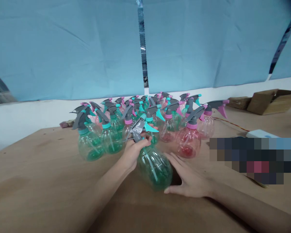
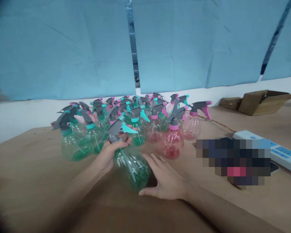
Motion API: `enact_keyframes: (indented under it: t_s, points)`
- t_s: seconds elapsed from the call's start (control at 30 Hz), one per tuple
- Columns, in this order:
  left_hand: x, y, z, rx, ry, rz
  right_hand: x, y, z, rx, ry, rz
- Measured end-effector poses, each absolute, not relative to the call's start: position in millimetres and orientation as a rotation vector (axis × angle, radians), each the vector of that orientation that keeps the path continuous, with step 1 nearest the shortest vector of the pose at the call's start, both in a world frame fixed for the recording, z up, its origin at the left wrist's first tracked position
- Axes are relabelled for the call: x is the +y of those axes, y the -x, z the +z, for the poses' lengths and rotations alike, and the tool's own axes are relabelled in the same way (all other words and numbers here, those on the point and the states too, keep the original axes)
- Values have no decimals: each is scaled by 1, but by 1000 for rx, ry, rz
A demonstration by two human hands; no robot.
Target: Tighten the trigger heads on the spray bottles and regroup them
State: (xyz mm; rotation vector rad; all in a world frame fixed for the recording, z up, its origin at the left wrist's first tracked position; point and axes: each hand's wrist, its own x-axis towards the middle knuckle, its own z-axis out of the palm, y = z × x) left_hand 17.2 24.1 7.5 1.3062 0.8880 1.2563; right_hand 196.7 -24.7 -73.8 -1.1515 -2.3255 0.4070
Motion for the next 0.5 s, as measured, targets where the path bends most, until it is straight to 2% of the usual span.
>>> enact_keyframes:
  t_s: [0.5]
  points:
    - [18,-19,8,915,-1273,1266,-25,-196,-74,-2317,1138,398]
